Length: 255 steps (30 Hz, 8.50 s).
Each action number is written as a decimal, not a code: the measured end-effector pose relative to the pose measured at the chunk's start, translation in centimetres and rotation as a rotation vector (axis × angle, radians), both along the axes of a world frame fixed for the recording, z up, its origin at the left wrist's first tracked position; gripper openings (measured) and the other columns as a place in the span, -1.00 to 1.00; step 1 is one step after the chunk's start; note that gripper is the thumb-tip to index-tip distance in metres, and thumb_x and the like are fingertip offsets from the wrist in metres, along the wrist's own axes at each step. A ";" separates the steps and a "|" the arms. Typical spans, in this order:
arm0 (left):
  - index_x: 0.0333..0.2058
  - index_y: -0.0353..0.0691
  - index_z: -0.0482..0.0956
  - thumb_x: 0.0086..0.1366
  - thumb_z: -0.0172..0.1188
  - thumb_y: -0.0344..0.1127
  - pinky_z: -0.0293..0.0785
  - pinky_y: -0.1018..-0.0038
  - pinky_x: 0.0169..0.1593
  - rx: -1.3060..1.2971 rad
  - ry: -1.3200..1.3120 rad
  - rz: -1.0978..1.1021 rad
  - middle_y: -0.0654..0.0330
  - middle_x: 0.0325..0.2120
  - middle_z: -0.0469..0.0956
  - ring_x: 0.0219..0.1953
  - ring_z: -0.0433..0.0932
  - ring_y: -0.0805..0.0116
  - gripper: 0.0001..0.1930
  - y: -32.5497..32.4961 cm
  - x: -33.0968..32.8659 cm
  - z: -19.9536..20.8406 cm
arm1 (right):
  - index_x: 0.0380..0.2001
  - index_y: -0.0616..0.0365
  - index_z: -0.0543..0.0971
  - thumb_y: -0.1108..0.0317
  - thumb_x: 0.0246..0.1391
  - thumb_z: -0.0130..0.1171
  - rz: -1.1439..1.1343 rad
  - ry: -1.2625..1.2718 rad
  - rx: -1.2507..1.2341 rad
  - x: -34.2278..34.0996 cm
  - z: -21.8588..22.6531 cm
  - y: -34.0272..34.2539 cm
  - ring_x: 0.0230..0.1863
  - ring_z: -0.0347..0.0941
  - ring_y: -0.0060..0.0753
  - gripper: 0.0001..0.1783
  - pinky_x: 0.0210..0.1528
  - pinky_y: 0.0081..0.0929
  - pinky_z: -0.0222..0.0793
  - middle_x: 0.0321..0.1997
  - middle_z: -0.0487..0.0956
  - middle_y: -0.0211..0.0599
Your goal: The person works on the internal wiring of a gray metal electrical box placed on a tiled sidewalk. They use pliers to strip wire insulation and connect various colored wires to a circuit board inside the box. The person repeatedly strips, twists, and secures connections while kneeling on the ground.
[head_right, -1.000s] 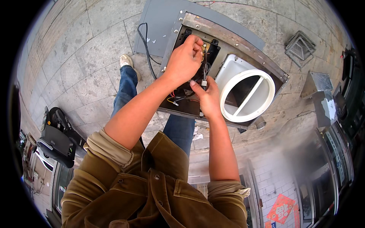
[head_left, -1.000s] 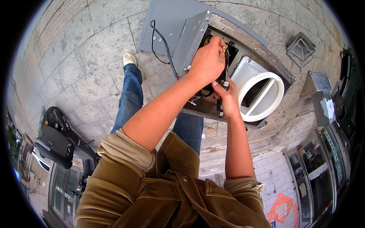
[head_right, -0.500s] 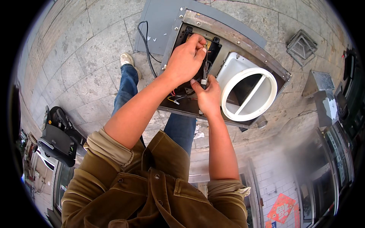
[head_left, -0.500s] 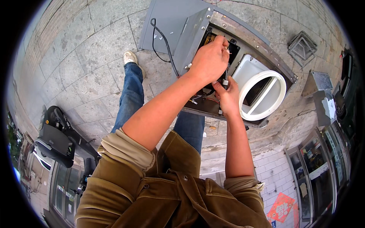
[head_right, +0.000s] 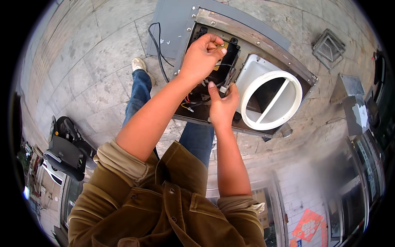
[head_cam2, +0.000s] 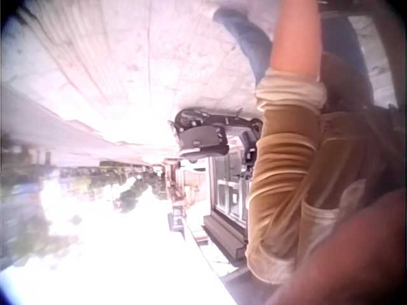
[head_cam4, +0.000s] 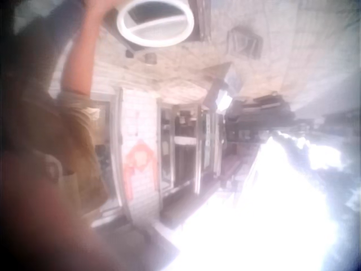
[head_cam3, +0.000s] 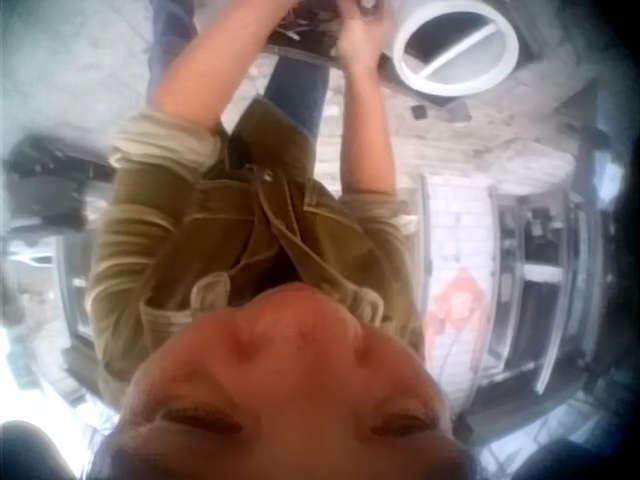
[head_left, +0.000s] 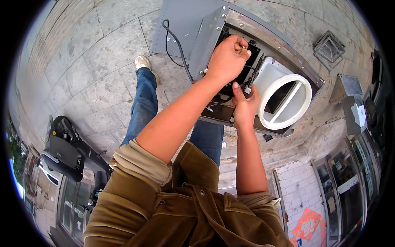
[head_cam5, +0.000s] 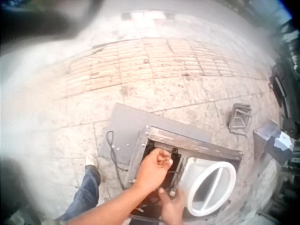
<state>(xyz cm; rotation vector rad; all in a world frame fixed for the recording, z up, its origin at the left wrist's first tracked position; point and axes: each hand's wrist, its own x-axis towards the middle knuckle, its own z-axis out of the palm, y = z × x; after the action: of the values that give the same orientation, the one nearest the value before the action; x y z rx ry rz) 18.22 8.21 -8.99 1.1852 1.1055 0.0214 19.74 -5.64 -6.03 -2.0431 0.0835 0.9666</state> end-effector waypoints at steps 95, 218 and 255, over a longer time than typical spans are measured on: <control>-0.36 -0.24 0.54 0.13 0.26 -0.47 0.47 0.30 -0.31 0.293 -0.012 -1.072 0.14 -0.24 0.56 -0.39 0.56 0.12 -0.90 2.7 -11.3 8.9 | 0.22 0.52 0.17 -0.03 -0.12 0.40 0.660 -0.412 -0.401 -2.7 7.7 -6.6 0.10 0.32 0.20 0.05 0.14 -0.05 0.23 0.07 0.40 0.21; -0.33 -0.15 0.57 0.00 0.22 -0.49 0.54 0.37 -0.36 1.229 -0.415 -1.663 0.21 -0.31 0.56 -0.38 0.59 0.18 -0.80 9.7 3.3 5.9 | -0.38 0.39 0.62 0.50 0.01 0.24 -0.027 0.170 0.527 3.6 -4.3 6.1 -0.62 0.53 -0.49 -0.87 -0.51 -0.53 0.42 -0.63 0.59 -0.22; -0.25 -0.19 0.54 0.09 0.20 -0.40 0.55 0.41 -0.35 1.260 -0.374 -1.836 0.22 -0.27 0.55 -0.35 0.59 0.23 -0.80 8.6 3.9 7.2 | -0.36 0.28 0.62 0.50 -0.04 0.23 0.100 -0.328 0.476 2.9 -4.1 4.4 -0.30 0.54 0.03 -0.87 -0.23 -0.28 0.44 -0.36 0.60 -0.01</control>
<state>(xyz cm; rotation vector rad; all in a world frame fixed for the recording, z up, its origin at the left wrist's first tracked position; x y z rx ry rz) 22.08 16.77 -1.81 2.7538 -0.8420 -0.5116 22.69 -1.20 -10.17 -1.7409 -0.3920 0.6221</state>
